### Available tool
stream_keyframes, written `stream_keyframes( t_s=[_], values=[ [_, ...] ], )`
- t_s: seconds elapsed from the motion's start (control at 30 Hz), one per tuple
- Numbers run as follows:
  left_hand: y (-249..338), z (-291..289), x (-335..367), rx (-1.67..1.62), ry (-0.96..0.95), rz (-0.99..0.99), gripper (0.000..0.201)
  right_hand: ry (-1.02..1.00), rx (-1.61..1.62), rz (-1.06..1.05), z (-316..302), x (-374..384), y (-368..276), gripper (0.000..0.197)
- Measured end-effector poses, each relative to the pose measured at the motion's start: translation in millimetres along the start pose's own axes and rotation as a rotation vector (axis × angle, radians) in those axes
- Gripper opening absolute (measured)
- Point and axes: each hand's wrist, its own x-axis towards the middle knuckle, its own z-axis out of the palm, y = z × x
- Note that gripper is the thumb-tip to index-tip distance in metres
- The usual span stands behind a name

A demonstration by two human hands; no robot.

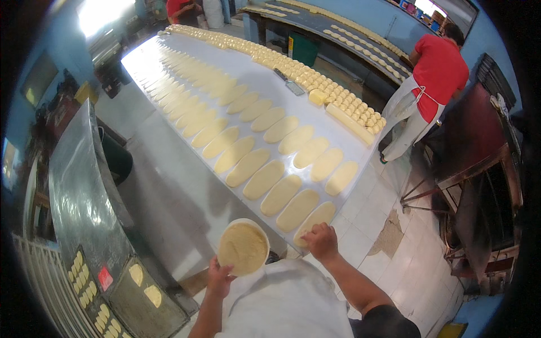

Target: The person rolls small dough pieces into logs using a rolling pin, then flattens them into oval shapes on a large table. They brush a liquid onto the dough and grate a block of cheese onto the pieces. Coworkers are visible in the background working at another table.

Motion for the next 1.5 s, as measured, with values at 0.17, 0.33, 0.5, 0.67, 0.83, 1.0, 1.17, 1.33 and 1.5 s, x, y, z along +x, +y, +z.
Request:
stream_keyframes(
  t_s=[0.17,0.33,0.5,0.67,0.83,1.0,1.17,1.33,1.5],
  values=[
    [32.1,-8.0,35.4,0.036,-0.017,-0.016,0.072,0.071,0.017,0.059,4.4,39.5,-29.2,0.006],
    [72.0,-27.2,73.5,0.111,-0.15,-0.008,0.082,0.082,-0.009,0.197,9.1,55.1,-58.6,0.01],
    [126.5,-14.9,95.5,0.342,-0.143,-0.022,0.077,0.039,0.21,-0.079,4.5,129.0,-162.9,0.013],
    [168.7,-6.6,116.0,0.46,-0.269,-0.078,0.079,-0.157,-0.004,-0.095,46.9,166.0,-213.7,0.012],
    [184.7,-5.0,135.6,0.492,-0.287,-0.156,0.079,-0.172,0.076,-0.077,21.2,178.1,-219.2,0.012],
    [188.1,-8.4,149.0,0.418,-0.292,-0.118,0.077,0.087,0.254,0.226,9.1,164.2,-166.9,0.01],
    [202.5,-18.1,151.6,0.369,-0.241,-0.089,0.076,0.091,-0.056,0.381,52.9,134.3,-91.7,0.005],
    [213.3,-27.0,150.6,0.338,-0.15,-0.059,0.076,0.114,-0.061,0.284,51.9,153.8,-92.1,0.005],
    [218.6,-27.8,148.7,0.377,-0.109,-0.063,0.076,0.041,-0.052,0.275,77.4,195.7,-94.6,0.012]
  ],
)
